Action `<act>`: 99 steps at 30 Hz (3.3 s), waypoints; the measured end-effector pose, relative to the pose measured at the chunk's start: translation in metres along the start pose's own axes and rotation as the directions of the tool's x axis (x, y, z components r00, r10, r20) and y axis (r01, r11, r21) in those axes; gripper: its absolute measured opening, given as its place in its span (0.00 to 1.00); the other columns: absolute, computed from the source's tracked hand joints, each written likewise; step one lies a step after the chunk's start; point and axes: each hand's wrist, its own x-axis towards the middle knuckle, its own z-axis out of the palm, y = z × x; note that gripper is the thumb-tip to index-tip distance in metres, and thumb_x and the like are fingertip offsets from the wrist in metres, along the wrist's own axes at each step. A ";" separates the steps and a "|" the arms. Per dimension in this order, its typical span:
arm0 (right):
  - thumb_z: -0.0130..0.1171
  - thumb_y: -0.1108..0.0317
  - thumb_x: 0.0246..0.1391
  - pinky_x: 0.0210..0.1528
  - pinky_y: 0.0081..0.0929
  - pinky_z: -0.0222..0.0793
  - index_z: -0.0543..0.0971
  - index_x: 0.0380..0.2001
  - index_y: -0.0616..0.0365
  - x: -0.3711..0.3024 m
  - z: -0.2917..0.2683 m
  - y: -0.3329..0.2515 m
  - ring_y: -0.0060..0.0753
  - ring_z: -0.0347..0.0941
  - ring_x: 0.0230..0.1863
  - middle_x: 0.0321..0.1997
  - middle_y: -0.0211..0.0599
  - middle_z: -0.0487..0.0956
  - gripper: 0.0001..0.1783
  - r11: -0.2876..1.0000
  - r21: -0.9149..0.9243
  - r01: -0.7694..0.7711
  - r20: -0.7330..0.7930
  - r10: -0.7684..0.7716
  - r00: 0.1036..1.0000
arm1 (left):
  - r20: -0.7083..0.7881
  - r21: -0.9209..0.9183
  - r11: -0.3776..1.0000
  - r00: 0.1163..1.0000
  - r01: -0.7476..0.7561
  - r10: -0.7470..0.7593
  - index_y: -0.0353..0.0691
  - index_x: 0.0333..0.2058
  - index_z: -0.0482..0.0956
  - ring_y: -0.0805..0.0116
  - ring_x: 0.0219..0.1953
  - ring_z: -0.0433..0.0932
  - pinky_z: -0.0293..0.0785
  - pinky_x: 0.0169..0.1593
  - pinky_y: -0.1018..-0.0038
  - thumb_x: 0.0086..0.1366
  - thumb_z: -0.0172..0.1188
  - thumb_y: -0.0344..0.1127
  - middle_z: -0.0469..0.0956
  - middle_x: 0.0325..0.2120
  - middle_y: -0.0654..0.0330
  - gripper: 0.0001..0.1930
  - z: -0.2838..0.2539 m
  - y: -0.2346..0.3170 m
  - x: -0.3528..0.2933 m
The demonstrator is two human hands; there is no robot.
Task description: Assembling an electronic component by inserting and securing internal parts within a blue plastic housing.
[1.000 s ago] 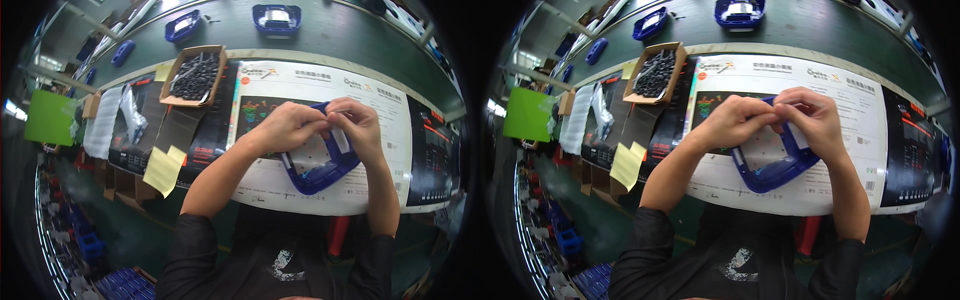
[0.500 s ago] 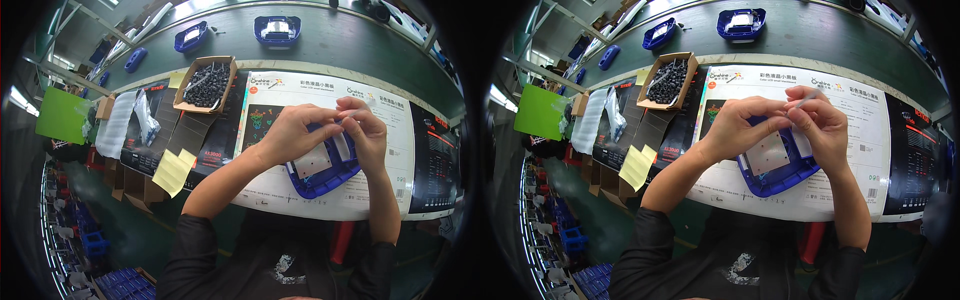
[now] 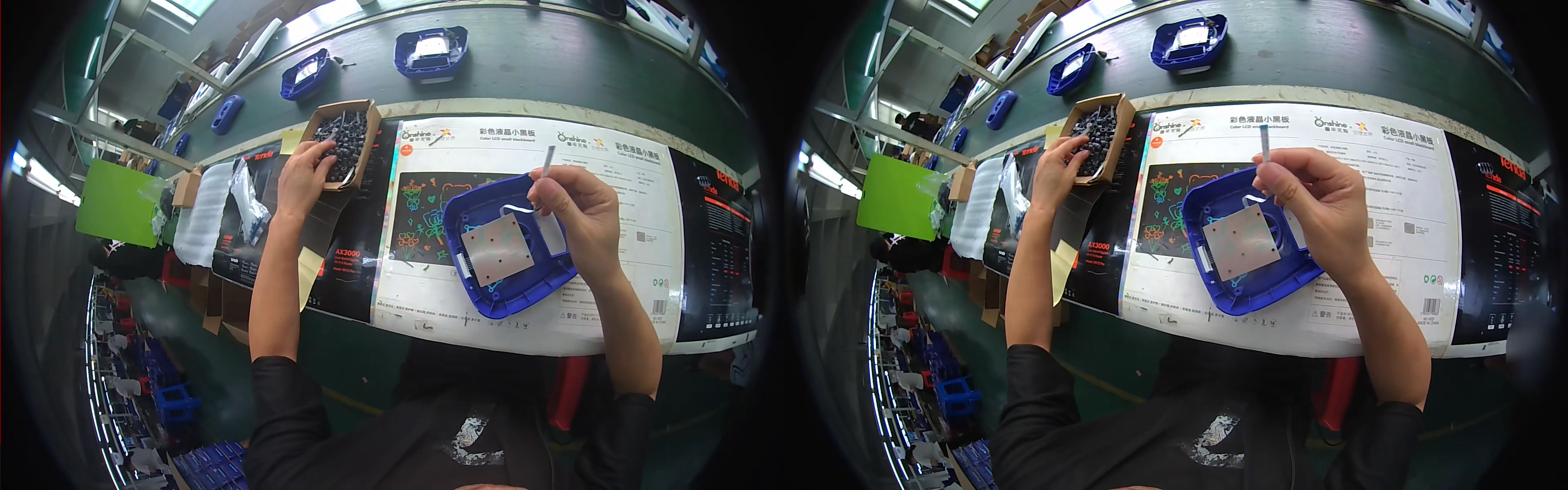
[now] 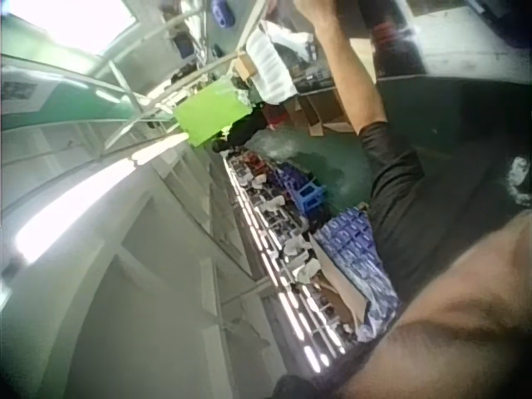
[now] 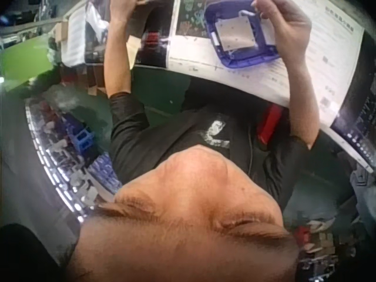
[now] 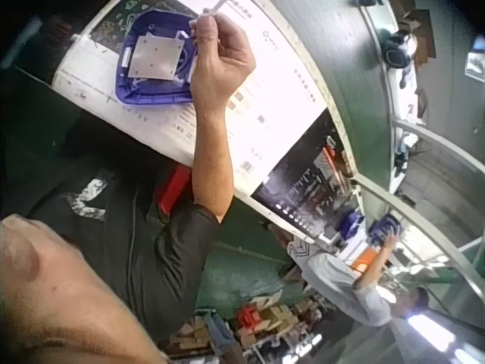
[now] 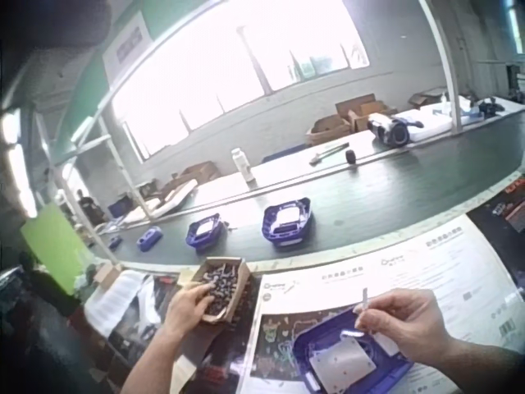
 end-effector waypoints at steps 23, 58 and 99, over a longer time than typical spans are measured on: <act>0.68 0.64 0.62 0.33 0.15 0.71 0.85 0.38 0.64 0.005 0.009 0.007 0.14 0.76 0.30 0.30 0.30 0.84 0.12 0.952 -0.005 -0.306 0.072 0.306 0.949 | 0.227 -0.842 -0.406 0.917 0.355 0.329 0.32 0.57 0.77 0.57 0.51 0.83 0.80 0.57 0.61 0.75 0.57 0.35 0.84 0.45 0.51 0.17 0.082 0.195 -0.009; 0.72 0.67 0.57 0.35 0.15 0.75 0.85 0.47 0.56 0.006 0.012 0.006 0.18 0.80 0.33 0.36 0.34 0.86 0.15 0.941 -0.337 -0.017 -0.118 -0.025 0.993 | 0.206 -0.978 0.037 0.952 0.203 0.224 0.29 0.47 0.84 0.71 0.41 0.85 0.81 0.47 0.78 0.70 0.64 0.28 0.87 0.41 0.52 0.11 0.069 0.209 -0.031; 0.65 0.64 0.64 0.24 0.11 0.71 0.83 0.43 0.65 0.023 0.015 -0.034 0.16 0.80 0.24 0.31 0.38 0.86 0.13 0.990 -0.064 -0.129 0.188 0.139 0.972 | 0.032 -0.915 0.399 0.977 -0.056 0.210 0.31 0.48 0.85 0.74 0.42 0.84 0.79 0.47 0.79 0.69 0.63 0.24 0.86 0.41 0.56 0.10 0.071 0.198 -0.034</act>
